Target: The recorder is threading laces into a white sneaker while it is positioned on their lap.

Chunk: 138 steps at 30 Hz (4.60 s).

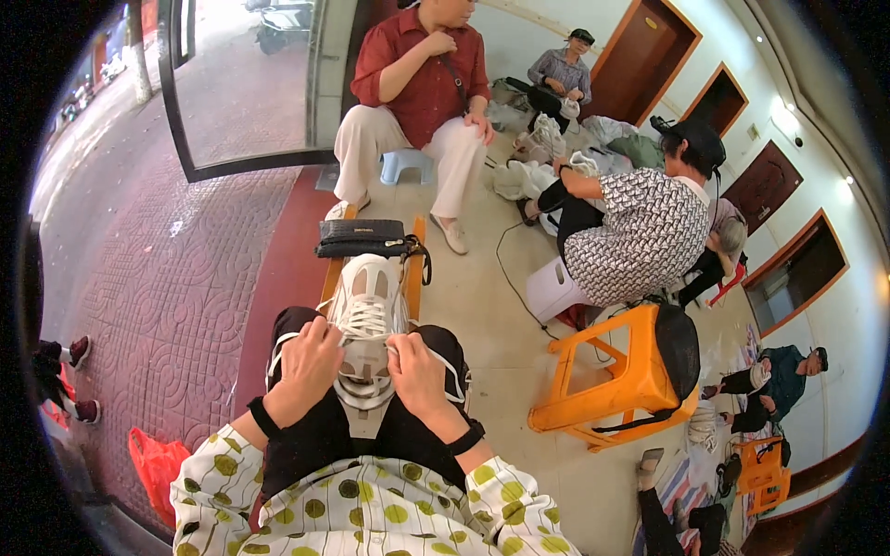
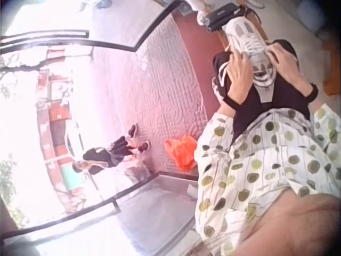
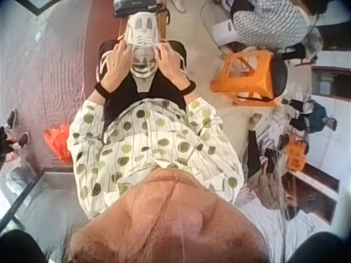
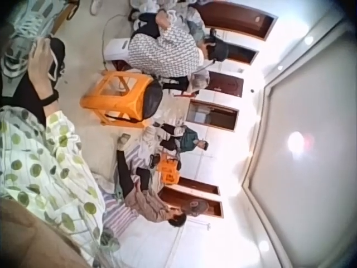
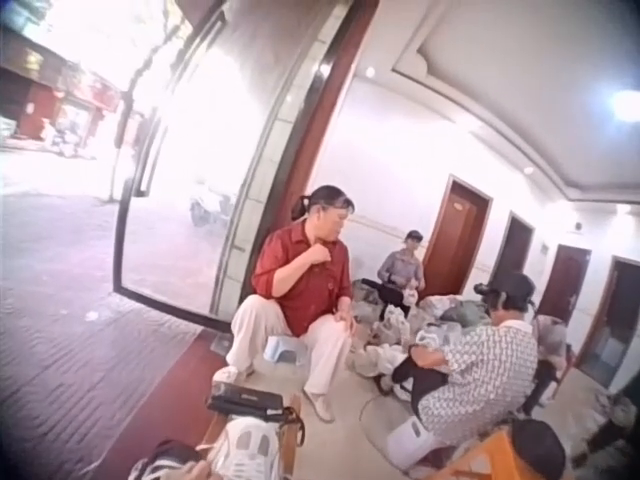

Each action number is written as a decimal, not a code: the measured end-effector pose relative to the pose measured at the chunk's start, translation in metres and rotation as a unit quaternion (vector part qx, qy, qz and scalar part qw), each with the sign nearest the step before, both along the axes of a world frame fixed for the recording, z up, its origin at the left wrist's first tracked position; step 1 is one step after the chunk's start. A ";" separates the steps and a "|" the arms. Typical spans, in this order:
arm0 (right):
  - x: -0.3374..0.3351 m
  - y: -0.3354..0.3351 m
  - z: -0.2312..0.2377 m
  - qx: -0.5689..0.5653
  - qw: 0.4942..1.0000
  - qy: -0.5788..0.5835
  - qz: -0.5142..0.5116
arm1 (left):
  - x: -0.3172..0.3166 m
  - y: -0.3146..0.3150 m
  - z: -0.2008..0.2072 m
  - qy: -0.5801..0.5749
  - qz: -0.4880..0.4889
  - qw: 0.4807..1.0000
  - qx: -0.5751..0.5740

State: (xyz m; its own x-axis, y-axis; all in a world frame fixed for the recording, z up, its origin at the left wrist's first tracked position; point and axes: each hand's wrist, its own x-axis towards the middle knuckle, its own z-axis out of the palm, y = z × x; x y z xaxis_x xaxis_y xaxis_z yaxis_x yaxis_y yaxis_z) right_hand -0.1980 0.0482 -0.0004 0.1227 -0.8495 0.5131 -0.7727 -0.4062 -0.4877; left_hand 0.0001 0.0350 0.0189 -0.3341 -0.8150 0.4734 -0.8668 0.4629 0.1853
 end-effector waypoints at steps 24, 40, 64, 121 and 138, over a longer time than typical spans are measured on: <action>0.029 -0.026 0.035 0.101 0.844 0.497 0.175 | -0.014 0.000 -0.005 -0.185 -0.027 0.981 0.050; 0.012 -0.014 -0.003 -0.023 0.962 -0.010 0.272 | -0.012 -0.001 -0.006 -0.177 -0.105 0.978 0.020; -0.018 0.040 -0.011 0.286 0.892 -0.247 0.250 | -0.047 0.047 0.008 0.218 -0.223 0.940 0.137; -0.214 0.122 -0.071 0.170 0.525 -0.831 -0.066 | 0.020 -0.010 -0.014 0.550 -0.126 0.714 0.414; -0.109 0.049 -0.017 0.118 0.990 -0.041 -0.067 | 0.013 -0.021 -0.030 0.528 -0.173 0.740 0.378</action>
State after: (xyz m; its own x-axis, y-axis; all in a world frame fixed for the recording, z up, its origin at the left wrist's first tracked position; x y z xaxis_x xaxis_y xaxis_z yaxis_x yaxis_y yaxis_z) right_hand -0.3066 0.0970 -0.0171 -0.0330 -0.9528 0.3017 -0.7662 -0.1697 -0.6198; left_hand 0.0129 0.0143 -0.0115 -0.3539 -0.9325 0.0713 0.0933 0.0407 0.9948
